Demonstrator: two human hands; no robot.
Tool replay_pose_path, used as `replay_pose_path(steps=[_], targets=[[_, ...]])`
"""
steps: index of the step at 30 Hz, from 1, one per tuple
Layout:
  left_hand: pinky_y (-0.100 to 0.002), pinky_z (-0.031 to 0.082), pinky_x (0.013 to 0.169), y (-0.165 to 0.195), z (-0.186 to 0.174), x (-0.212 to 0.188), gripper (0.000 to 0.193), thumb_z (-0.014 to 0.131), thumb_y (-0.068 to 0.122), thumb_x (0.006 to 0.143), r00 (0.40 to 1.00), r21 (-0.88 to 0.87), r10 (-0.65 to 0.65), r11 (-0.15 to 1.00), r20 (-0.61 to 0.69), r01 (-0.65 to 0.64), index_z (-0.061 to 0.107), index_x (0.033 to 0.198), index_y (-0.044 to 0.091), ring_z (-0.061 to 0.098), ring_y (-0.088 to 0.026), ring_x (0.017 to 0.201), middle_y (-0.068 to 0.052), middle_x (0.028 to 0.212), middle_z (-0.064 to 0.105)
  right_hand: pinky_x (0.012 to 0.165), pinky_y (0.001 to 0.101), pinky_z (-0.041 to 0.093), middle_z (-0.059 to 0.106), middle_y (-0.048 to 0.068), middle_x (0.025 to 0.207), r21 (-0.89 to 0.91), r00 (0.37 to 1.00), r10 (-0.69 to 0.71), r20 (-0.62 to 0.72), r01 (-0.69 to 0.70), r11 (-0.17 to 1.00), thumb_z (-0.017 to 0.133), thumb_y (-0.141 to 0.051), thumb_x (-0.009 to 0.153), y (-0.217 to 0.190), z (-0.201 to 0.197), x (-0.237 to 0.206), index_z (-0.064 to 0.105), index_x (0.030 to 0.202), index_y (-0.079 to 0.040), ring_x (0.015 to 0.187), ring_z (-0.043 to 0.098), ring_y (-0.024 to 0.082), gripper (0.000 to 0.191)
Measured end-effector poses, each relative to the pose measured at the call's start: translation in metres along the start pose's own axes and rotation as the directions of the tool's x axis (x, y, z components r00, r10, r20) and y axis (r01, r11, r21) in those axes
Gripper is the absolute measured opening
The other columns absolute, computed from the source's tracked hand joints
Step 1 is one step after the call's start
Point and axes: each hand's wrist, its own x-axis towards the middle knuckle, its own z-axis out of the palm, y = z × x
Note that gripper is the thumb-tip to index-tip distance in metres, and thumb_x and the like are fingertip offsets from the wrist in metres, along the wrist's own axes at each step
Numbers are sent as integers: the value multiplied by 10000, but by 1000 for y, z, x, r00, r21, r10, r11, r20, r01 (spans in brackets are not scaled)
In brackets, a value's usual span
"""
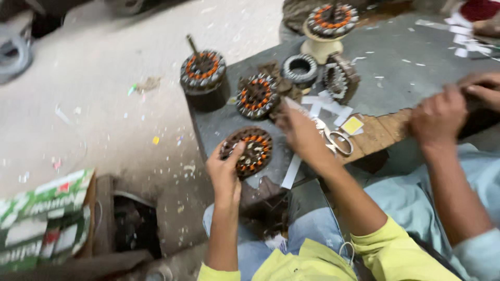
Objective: The person cuts strips of white paper with scissors and places them into slots on a circular motor stator. They use a small tool to press the paper into place and repeat the process on multiple stators.
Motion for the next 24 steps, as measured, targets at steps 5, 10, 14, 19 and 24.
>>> replay_pose_path(steps=[5, 10, 14, 19, 24], targets=[[-330, 585, 802, 4, 15, 5, 347, 788, 42, 840, 999, -13, -21, 1000, -32, 21, 693, 1155, -67, 723, -174, 847, -102, 1014, 760, 909, 479, 530, 674, 198, 1120, -159, 985, -88, 151, 112, 981, 683, -68, 846, 28, 26, -5, 664, 1198, -42, 1073, 650, 408, 354], [-314, 555, 891, 6, 17, -1, 407, 785, 50, 865, 997, 78, 76, 994, 32, -79, 664, 1248, -13, 680, -157, 976, -82, 1121, 724, 898, 475, 529, 674, 199, 1150, -16, 972, -228, 59, 230, 973, 719, -127, 876, 26, 11, -12, 657, 1169, -4, 1063, 646, 409, 324], [-373, 523, 867, 9, 5, -24, 517, 826, 54, 826, 853, 678, 523, 626, 0, -384, 622, 1300, 33, 603, -206, 1057, -72, 1239, 644, 821, 472, 517, 678, 177, 1059, -114, 996, 50, 74, -42, 993, 711, -109, 874, 14, -39, -37, 686, 1219, -46, 973, 657, 387, 352], [-415, 509, 936, 3, -7, -75, 220, 828, 175, 888, 503, 593, 533, 3, 680, -805, 739, 1088, 181, 603, -234, 1061, -20, 1072, 649, 878, 484, 495, 648, 195, 1098, -280, 1000, 11, -12, -14, 960, 718, -96, 835, 8, -77, -70, 693, 1160, -17, 1034, 612, 412, 336], [-460, 444, 875, -21, 8, -82, 344, 769, 322, 835, 437, 479, 239, -156, 867, -864, 786, 1132, 150, 589, -274, 1071, -79, 1134, 688, 916, 478, 479, 613, 210, 1188, -375, 996, 45, 83, -11, 927, 666, -6, 810, 7, -79, -76, 663, 1237, -26, 1088, 589, 407, 428]])
